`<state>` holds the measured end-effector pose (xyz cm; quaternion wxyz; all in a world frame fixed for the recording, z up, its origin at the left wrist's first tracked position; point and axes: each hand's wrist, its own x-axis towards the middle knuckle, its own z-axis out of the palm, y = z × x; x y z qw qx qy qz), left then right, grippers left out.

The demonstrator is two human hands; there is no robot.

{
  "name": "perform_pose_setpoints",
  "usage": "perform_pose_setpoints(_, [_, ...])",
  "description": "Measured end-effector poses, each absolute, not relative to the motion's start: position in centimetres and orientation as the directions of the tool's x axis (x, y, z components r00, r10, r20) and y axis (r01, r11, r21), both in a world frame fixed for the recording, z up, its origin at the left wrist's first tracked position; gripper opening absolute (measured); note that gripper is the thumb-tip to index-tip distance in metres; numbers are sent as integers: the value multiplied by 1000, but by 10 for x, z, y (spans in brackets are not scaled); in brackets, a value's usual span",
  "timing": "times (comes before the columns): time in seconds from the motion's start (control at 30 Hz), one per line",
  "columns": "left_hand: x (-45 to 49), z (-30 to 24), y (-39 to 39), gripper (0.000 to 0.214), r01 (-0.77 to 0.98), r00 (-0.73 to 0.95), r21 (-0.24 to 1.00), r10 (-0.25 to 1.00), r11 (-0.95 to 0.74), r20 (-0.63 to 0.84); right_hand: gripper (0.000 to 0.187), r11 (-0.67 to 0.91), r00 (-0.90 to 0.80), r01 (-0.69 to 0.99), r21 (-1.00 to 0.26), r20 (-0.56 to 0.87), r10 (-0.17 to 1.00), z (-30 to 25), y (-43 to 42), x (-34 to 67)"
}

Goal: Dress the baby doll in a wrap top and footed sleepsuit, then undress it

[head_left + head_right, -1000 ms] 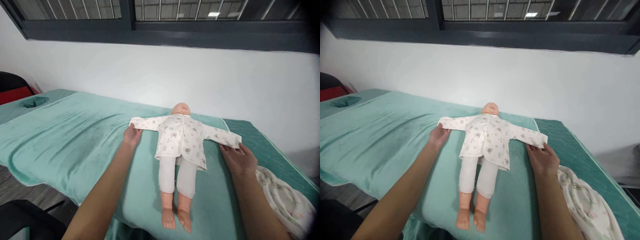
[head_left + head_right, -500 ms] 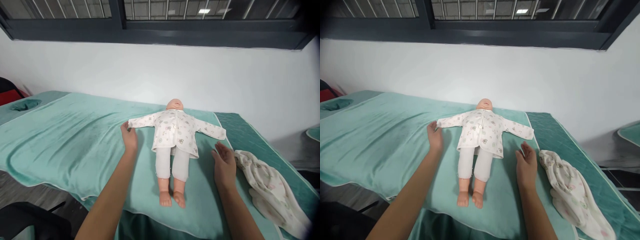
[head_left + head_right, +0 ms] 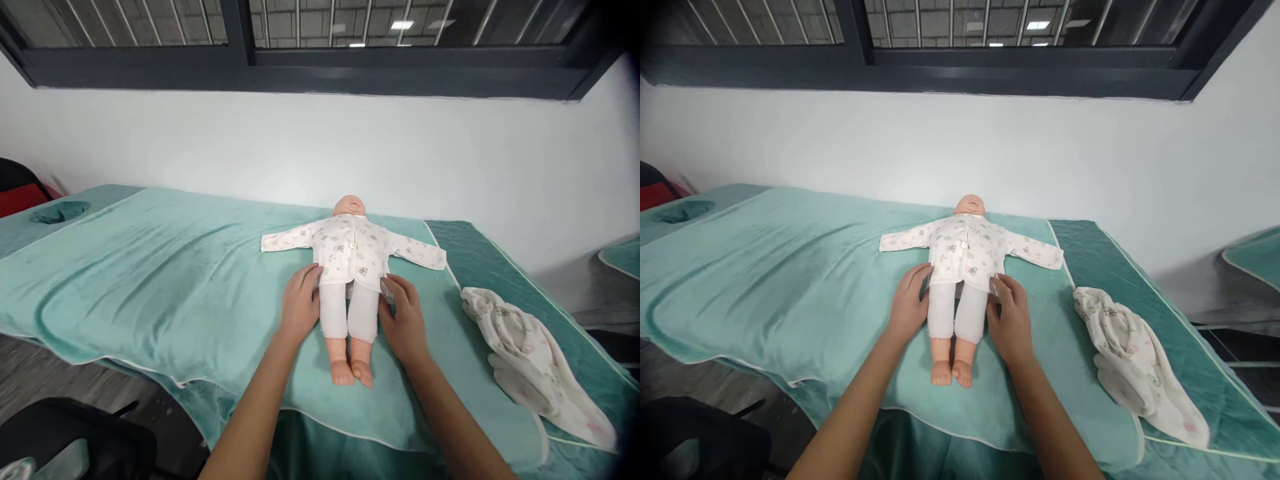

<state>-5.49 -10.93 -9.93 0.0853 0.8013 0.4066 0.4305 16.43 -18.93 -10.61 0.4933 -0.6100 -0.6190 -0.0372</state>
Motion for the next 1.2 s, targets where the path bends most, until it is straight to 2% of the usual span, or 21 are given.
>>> perform_pose_setpoints(0.17, [-52, -99, -110, 49, 603, 334, 404, 677, -688, 656, 24, 307, 342, 701, -643, 682, 646, -97, -169, 159])
perform_pose_setpoints(0.3, [-53, -92, -115, 45, 487, 341, 452, 639, -747, 689, 11, 267, 504, 526, -807, 549, 667, -92, -161, 160])
perform_pose_setpoints(0.4, [-47, -87, -113, 41, 422, 311, 527, 664, -737, 680, 34, 198, 619, 303, -932, 351, 702, -91, -160, 163])
perform_pose_setpoints(0.47, [-41, -84, -108, 43, 404, 308, 572, 694, -714, 650, 44, 183, 648, 187, -965, 261, 716, -91, -159, 166])
perform_pose_setpoints(0.6, [-29, -85, -99, 44, 402, 260, 615, 728, -679, 634, 43, 181, 624, 76, -980, 189, 758, -94, -158, 168])
perform_pose_setpoints(0.8, [-30, -86, -99, 16, 356, 195, 654, 738, -667, 646, 42, 183, 625, -9, -983, 137, 768, -98, -157, 169])
perform_pose_setpoints(0.87, [-32, -87, -97, 16, 291, 135, 745, 797, -600, 589, 40, 192, 620, -21, -981, 138, 772, -99, -156, 170])
perform_pose_setpoints(1.0, [-37, -93, -88, 20, 32, -126, 939, 931, -342, 343, 33, 239, 626, -134, -962, 105, 773, -100, -154, 171])
perform_pose_setpoints(1.1, [-40, -100, -80, 18, -151, -260, 951, 939, -268, 224, 27, 276, 634, -237, -932, 67, 770, -101, -151, 173])
perform_pose_setpoints(1.2, [-41, -102, -79, 16, -212, -275, 940, 939, -269, 206, 24, 312, 654, -290, -905, 51, 755, -100, -151, 175])
